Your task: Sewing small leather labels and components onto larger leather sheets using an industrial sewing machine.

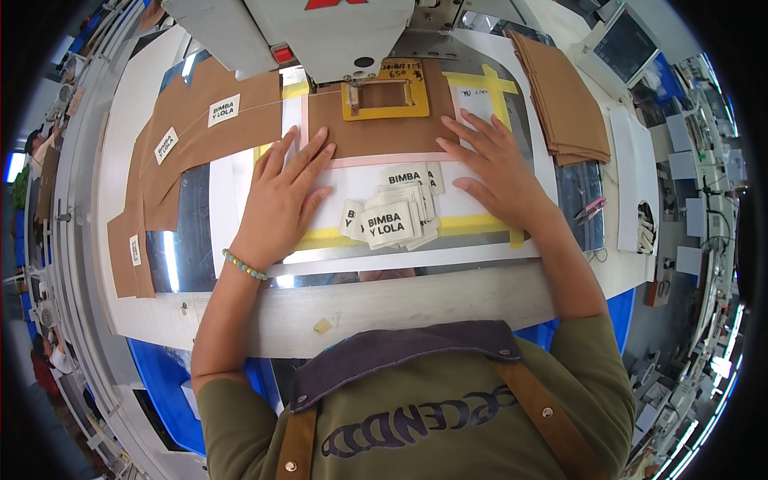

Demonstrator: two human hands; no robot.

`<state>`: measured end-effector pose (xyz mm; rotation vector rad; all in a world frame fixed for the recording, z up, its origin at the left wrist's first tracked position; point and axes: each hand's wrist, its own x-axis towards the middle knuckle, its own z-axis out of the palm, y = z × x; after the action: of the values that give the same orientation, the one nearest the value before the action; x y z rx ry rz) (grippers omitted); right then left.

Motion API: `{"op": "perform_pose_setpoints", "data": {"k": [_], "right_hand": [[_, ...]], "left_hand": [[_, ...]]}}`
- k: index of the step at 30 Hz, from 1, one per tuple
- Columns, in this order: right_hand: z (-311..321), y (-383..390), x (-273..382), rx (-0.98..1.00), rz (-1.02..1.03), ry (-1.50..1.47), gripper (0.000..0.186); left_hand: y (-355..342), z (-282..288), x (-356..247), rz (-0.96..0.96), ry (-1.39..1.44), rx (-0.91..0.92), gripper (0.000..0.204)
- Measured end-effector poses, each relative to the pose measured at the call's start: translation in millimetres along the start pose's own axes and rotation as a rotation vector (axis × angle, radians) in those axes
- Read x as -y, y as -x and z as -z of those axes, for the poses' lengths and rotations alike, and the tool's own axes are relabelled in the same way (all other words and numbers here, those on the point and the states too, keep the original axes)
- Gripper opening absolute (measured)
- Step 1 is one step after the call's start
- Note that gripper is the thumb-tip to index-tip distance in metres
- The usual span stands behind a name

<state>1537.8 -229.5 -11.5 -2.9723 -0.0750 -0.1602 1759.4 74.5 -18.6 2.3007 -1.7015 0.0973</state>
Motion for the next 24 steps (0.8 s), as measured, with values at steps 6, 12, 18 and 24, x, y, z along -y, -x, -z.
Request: {"op": "perform_pose_setpoints", "data": {"k": [6, 12, 18, 24], "right_hand": [[-2.8, 2.6, -1.0, -0.107, -0.005, -0.074, 0.056], [-3.9, 2.8, -2.2, -0.05, 0.015, 0.005, 0.056], [-4.7, 3.2, -3.9, -0.066, 0.028, -0.007, 0.055], [-4.8, 2.6, -3.1, -0.083, 0.026, -0.036, 0.053]], "left_hand": [[1.3, -0.4, 0.5, 0.043, 0.074, -0.116, 0.062], [-0.1, 2.4, -1.6, 0.016, -0.015, 0.048, 0.061], [0.2, 1.5, -1.2, 0.019, -0.002, 0.049, 0.059], [1.3, -0.1, 0.3, 0.006, 0.041, 0.043, 0.056]]}}
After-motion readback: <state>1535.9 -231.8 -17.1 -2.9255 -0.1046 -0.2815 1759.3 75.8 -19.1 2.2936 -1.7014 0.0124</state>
